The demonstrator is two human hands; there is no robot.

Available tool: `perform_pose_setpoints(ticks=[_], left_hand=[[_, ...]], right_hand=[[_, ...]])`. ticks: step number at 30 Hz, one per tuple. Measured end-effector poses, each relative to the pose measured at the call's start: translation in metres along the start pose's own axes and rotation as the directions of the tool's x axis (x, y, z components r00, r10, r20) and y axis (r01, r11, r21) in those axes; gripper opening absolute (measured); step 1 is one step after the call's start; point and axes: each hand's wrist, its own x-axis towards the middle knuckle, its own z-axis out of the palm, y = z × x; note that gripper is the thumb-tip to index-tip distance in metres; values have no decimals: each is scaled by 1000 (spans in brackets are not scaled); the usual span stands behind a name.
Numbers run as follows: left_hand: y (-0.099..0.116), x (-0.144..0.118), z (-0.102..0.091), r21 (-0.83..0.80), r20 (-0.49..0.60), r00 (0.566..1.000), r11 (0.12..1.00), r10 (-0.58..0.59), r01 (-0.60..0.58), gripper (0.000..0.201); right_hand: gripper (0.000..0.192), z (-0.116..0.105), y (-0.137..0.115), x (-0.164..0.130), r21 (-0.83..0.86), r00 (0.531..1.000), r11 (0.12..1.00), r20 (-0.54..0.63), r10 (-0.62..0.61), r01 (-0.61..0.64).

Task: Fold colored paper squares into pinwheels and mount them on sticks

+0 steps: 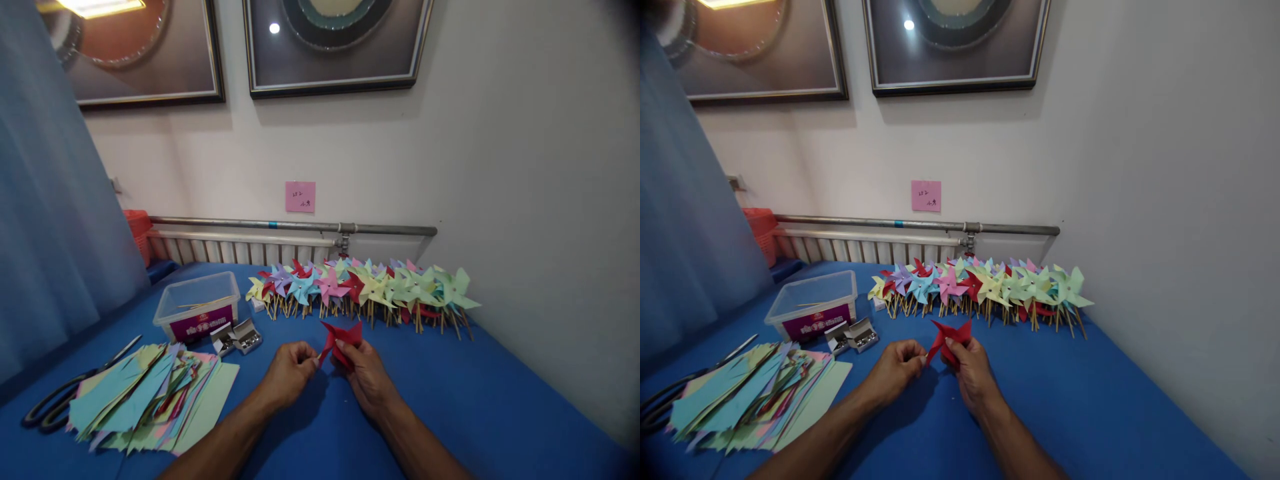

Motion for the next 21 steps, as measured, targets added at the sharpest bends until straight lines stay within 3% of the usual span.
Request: perform_pose_setpoints(ticks=[21], left_hand=[[1, -1, 1, -35, 35, 999, 999, -16, 18, 23]], right_hand=[[33, 0, 1, 1, -10, 998, 999, 47, -40, 41]])
